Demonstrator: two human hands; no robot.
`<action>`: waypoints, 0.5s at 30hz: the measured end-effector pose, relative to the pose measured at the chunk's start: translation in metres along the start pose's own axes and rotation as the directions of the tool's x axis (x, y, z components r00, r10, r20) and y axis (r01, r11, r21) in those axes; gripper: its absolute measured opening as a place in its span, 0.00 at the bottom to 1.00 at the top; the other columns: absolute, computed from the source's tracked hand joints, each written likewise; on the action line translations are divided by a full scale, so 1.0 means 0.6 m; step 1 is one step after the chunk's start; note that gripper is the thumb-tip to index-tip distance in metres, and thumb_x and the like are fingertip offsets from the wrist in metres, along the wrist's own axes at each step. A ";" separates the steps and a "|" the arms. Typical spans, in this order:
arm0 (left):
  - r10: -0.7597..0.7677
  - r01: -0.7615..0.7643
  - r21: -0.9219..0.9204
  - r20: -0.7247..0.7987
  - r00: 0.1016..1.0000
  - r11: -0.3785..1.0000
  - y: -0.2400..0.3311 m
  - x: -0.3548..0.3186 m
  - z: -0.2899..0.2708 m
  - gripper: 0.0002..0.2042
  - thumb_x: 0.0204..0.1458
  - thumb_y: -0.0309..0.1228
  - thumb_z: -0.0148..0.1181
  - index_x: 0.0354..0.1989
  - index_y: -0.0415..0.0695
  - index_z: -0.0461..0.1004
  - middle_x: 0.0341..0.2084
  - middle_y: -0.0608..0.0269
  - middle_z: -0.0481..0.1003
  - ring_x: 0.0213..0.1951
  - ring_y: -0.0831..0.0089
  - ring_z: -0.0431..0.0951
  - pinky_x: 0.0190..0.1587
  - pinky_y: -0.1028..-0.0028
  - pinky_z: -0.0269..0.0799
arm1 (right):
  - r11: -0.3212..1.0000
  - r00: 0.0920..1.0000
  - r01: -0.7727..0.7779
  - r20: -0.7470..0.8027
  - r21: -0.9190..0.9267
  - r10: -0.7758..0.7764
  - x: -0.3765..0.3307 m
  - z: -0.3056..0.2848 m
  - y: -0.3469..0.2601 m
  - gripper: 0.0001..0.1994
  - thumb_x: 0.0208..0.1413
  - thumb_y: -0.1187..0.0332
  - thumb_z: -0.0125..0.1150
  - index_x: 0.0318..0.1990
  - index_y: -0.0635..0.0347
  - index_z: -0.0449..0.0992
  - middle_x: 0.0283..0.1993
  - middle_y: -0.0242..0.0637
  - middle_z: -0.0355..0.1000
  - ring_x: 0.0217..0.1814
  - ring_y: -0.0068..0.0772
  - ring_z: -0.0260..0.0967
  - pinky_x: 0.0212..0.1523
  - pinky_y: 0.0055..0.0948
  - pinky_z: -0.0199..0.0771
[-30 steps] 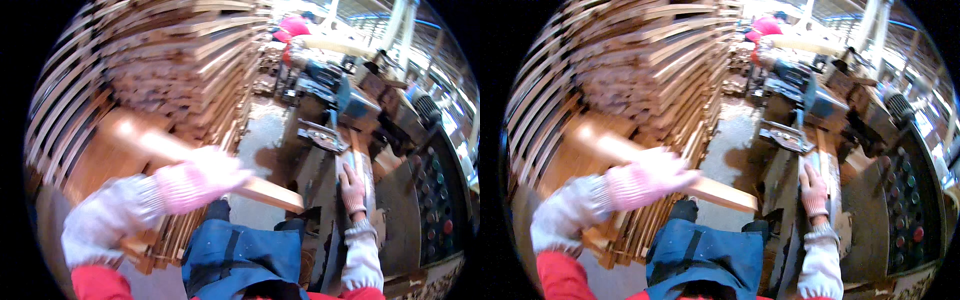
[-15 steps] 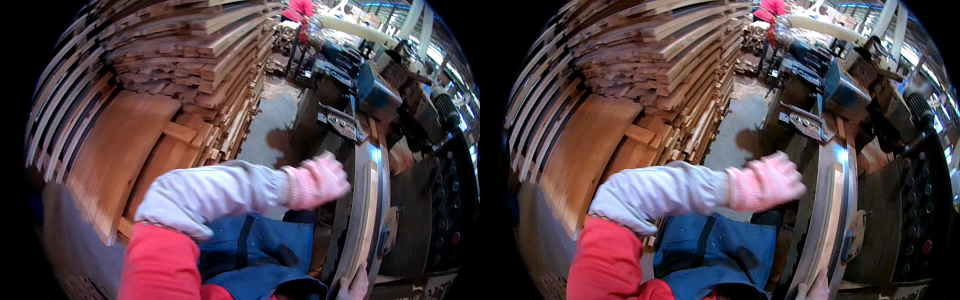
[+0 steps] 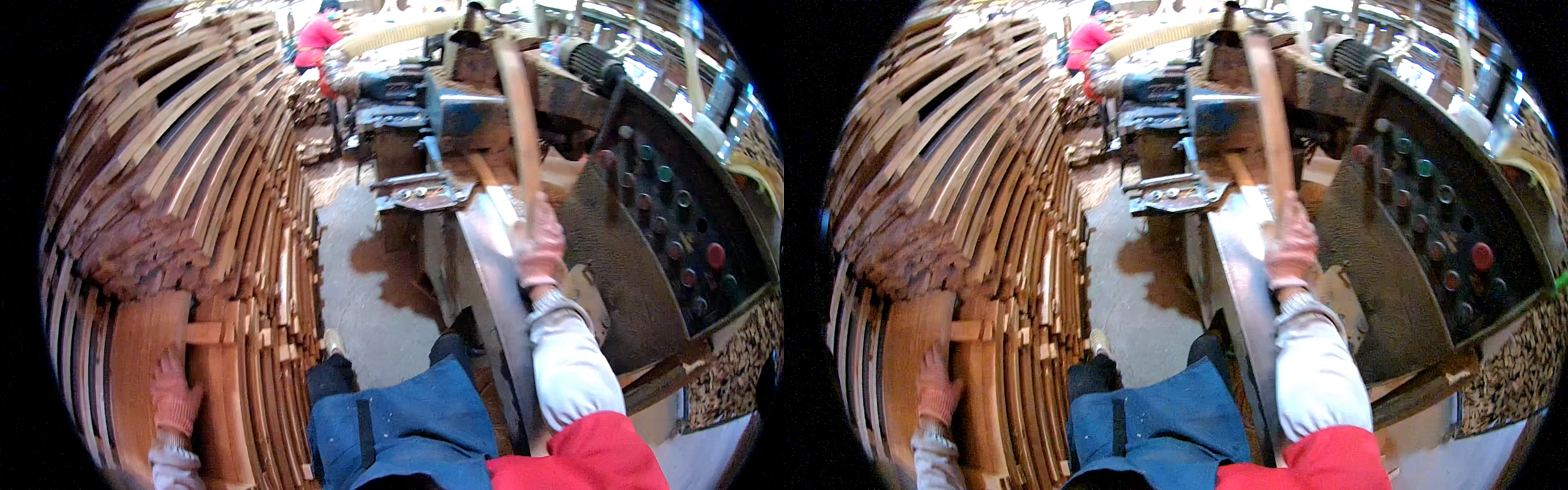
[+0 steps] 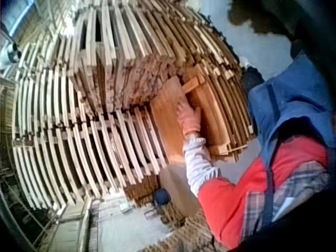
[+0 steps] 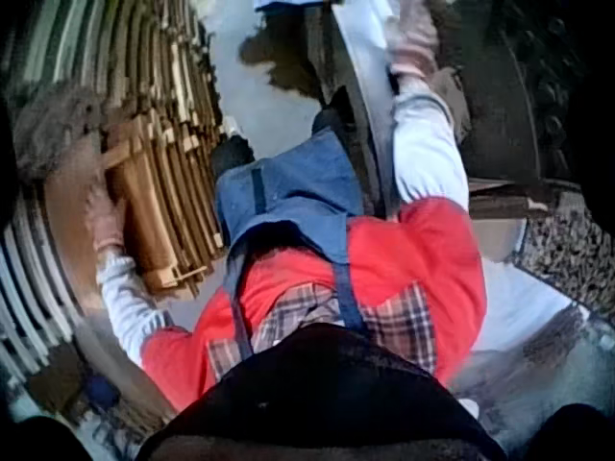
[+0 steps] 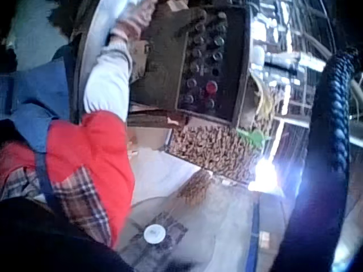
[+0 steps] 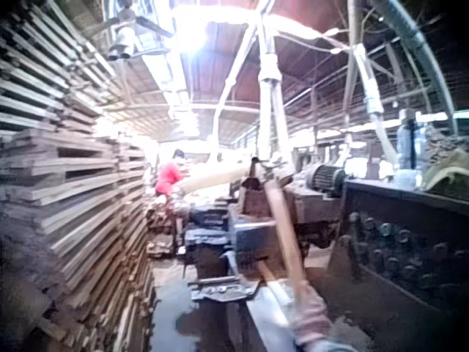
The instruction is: The person picks up individual wood planks from a large stack and feeds them one at a time into an industrial woodworking machine.
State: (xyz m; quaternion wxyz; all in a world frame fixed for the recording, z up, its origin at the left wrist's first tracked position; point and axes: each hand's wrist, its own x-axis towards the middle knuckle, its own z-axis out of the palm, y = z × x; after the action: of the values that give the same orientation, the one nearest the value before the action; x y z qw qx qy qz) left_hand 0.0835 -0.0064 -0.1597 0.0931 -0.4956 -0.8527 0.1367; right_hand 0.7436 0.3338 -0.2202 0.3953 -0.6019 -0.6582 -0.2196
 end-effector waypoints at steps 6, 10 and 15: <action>-0.145 0.146 0.051 -0.019 0.989 0.988 -0.058 -0.013 0.073 0.56 0.44 0.35 0.77 0.81 0.40 0.48 0.72 0.42 0.61 0.73 0.46 0.62 0.73 0.55 0.61 | 0.986 0.944 -0.067 0.311 -0.150 0.111 -0.071 -0.048 -0.035 0.43 0.59 0.58 0.70 0.80 0.53 0.57 0.67 0.53 0.71 0.59 0.54 0.75 0.58 0.50 0.76; -0.265 0.259 0.101 0.045 0.963 0.960 -0.136 -0.021 0.174 0.61 0.39 0.35 0.79 0.81 0.38 0.43 0.77 0.43 0.56 0.78 0.47 0.54 0.81 0.55 0.50 | 0.997 0.936 0.066 0.344 0.042 -0.076 -0.192 -0.251 -0.098 0.35 0.55 0.60 0.71 0.70 0.57 0.70 0.56 0.48 0.75 0.50 0.57 0.74 0.51 0.51 0.74; -0.136 0.099 0.330 0.090 0.987 0.939 0.032 -0.016 -0.050 0.41 0.54 0.40 0.66 0.77 0.43 0.59 0.67 0.42 0.70 0.67 0.47 0.72 0.70 0.52 0.68 | 0.997 0.810 0.074 0.583 0.011 -0.066 -0.231 -0.441 -0.117 0.21 0.50 0.68 0.64 0.54 0.58 0.78 0.51 0.43 0.77 0.51 0.50 0.77 0.51 0.45 0.74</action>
State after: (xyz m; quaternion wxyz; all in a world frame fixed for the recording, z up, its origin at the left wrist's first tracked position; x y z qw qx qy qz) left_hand 0.1128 -0.0016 -0.1380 0.1338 -0.4132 -0.8505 0.2968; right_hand 0.7382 0.0329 -0.1591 0.1627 -0.6181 -0.7679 -0.0433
